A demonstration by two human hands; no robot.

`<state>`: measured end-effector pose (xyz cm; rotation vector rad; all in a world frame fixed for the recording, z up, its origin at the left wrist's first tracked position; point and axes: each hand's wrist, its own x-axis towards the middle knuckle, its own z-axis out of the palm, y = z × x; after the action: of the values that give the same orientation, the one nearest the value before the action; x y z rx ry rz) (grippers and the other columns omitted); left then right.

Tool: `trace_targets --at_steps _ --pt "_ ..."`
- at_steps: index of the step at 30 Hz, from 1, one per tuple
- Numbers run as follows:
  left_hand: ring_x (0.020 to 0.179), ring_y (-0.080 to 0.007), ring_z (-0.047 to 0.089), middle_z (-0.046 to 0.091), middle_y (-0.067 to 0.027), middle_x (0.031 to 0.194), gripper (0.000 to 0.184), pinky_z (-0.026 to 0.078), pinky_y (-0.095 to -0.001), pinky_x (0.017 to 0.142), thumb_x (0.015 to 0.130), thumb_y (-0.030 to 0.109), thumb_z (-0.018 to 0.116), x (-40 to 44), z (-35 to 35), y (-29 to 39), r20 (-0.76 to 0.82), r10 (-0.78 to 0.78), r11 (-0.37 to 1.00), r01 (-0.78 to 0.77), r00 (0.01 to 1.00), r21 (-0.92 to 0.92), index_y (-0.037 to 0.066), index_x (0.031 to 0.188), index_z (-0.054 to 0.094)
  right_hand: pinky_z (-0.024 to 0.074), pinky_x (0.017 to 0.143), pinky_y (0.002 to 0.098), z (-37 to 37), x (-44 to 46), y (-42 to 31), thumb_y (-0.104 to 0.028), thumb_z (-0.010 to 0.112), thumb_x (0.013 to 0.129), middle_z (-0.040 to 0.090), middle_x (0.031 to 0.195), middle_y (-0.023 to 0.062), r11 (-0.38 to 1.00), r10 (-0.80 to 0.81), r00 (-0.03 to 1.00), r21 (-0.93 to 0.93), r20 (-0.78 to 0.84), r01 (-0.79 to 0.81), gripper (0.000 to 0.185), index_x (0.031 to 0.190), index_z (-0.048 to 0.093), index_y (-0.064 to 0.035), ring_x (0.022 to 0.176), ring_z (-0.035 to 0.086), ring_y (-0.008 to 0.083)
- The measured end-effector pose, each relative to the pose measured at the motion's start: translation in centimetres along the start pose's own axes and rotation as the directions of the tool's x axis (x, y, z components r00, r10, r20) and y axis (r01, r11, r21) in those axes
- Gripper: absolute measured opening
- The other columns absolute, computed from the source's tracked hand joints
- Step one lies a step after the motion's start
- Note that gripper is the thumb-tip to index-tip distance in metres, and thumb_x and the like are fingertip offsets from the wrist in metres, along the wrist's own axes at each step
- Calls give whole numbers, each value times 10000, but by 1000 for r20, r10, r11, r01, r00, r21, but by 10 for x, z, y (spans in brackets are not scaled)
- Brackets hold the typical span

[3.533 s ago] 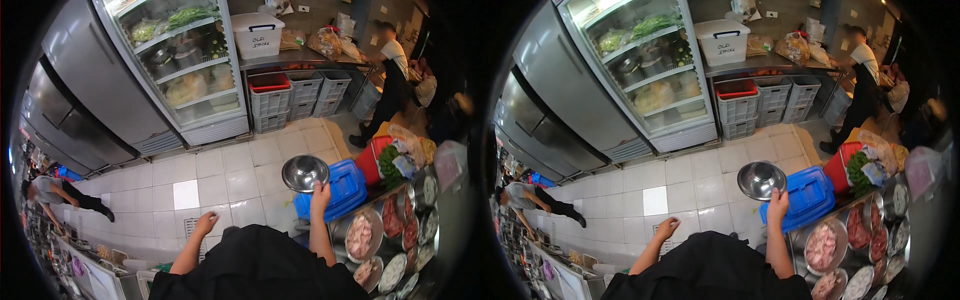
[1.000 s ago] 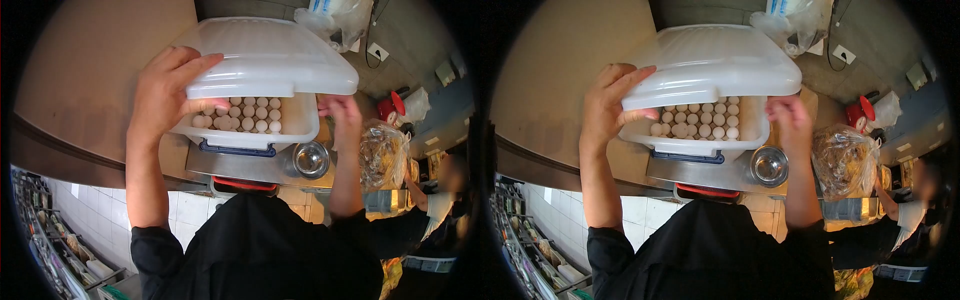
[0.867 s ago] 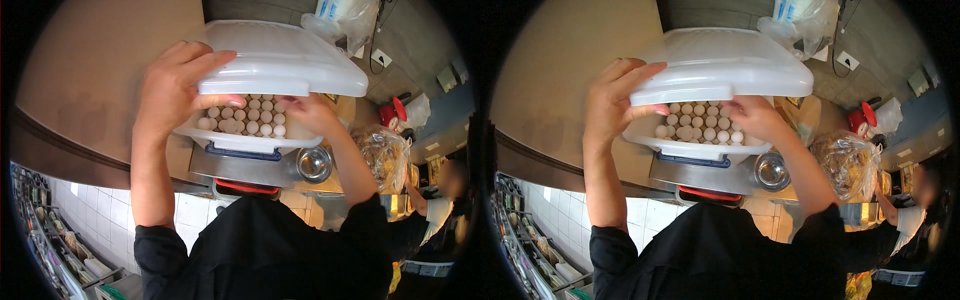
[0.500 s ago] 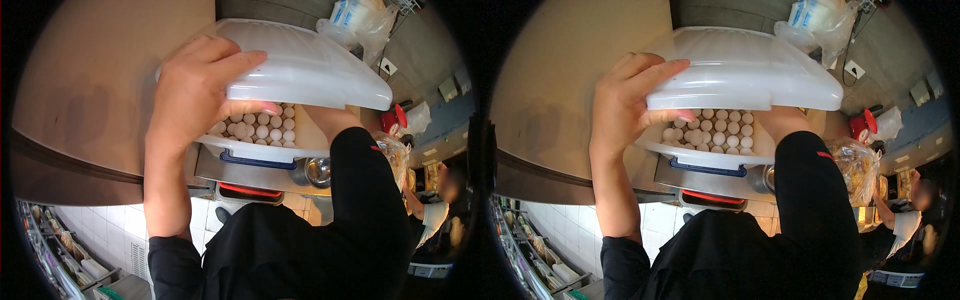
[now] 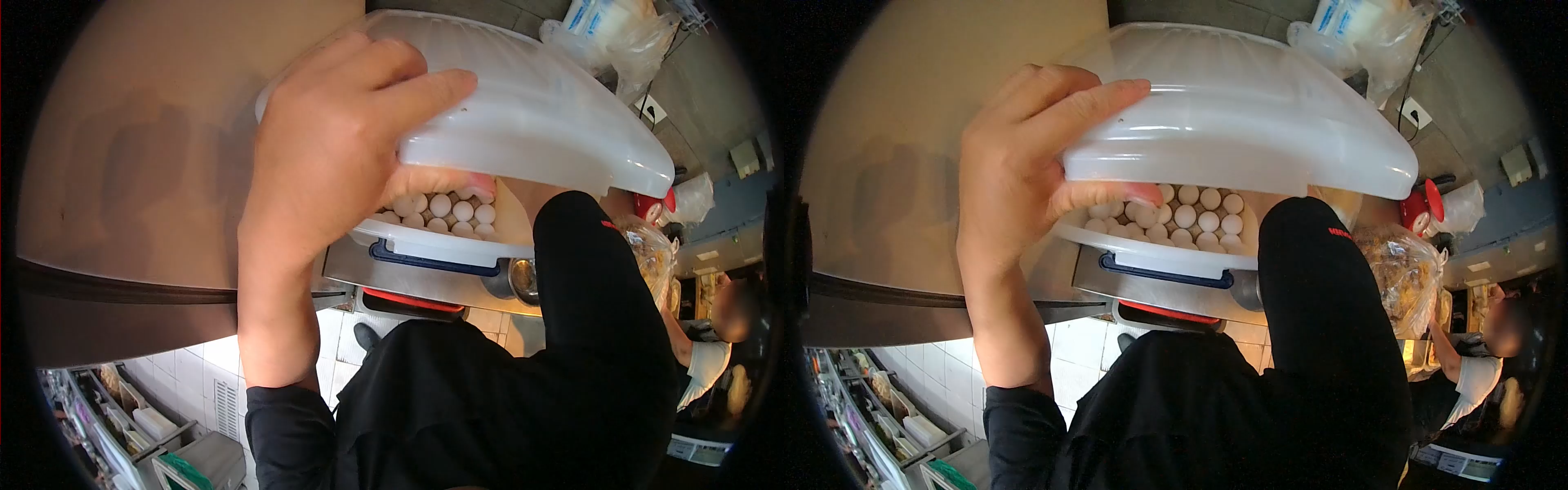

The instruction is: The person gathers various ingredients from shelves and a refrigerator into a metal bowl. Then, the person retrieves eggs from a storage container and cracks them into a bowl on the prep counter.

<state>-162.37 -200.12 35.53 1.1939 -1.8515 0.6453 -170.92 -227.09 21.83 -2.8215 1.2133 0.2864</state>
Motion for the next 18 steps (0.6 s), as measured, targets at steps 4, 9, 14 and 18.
trace_targets --at_steps 4,9,14,18 --pt "811 -255 607 649 -79 882 619 496 -341 686 508 449 797 -2 -1 2 18 -22 1000 23 1000 -10 123 1033 747 514 595 268 -2 4 -7 -217 679 871 662 942 71 1000 13 1000 2 4 -13 303 1102 636 -26 752 644 156" --pt "812 -262 606 644 -77 887 608 499 -349 691 506 431 800 -4 -1 5 -2 -30 999 30 1000 -31 130 1031 746 509 575 264 -15 -10 -8 -225 687 868 658 944 71 999 -8 997 45 -70 12 311 1103 635 -28 738 641 153" --pt "837 -270 615 649 -88 913 590 508 -357 707 541 416 810 -2 -1 7 1 -10 999 10 1000 -31 119 1045 735 505 555 260 -50 -70 -17 -232 694 866 653 946 70 988 13 975 152 -222 22 318 1104 633 -30 724 638 149" --pt "868 -281 622 655 -97 933 565 512 -361 720 589 428 804 -3 -1 11 10 -3 1000 3 1000 -18 115 1053 727 501 539 257 -81 -162 -11 -238 700 864 650 948 70 915 96 956 403 -277 25 325 1105 632 -31 713 635 147"
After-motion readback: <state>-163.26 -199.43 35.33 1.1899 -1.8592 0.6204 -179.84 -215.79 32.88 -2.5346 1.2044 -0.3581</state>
